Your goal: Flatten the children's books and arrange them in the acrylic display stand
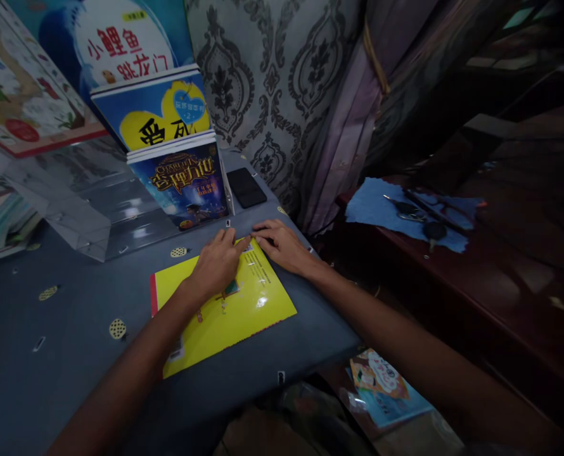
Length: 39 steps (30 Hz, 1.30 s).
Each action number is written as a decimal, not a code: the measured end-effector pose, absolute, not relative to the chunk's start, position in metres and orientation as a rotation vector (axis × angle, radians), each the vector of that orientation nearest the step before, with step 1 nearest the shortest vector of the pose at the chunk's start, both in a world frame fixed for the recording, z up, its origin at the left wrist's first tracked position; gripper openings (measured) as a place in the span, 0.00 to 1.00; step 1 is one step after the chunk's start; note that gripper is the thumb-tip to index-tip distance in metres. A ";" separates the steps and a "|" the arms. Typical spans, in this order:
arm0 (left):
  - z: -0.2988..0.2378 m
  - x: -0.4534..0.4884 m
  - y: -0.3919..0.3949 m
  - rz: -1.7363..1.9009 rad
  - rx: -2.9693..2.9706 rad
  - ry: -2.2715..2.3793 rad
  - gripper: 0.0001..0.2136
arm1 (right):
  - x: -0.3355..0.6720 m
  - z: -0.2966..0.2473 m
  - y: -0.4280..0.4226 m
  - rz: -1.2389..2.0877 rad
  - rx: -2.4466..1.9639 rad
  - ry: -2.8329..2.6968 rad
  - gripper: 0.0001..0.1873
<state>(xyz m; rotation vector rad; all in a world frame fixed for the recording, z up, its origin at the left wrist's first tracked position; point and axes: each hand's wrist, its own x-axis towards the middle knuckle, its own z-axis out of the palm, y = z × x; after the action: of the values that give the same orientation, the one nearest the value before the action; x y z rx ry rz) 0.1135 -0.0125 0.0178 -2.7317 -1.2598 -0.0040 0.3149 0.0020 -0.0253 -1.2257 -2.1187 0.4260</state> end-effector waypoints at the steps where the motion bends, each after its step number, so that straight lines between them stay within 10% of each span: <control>1: 0.018 0.114 -0.012 0.007 -2.733 -1.265 0.22 | 0.315 -0.025 0.002 0.428 -1.228 -2.124 0.16; 39: 0.022 0.119 -0.105 0.032 -3.180 -0.884 0.30 | 0.313 -0.020 -0.005 0.374 -1.273 -2.218 0.18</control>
<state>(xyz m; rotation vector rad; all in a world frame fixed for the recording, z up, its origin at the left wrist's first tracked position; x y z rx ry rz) 0.1186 -0.1047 0.0222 -3.1795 -0.8842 0.0320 0.3127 -0.0047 -0.0205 -1.2733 -2.2177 0.3739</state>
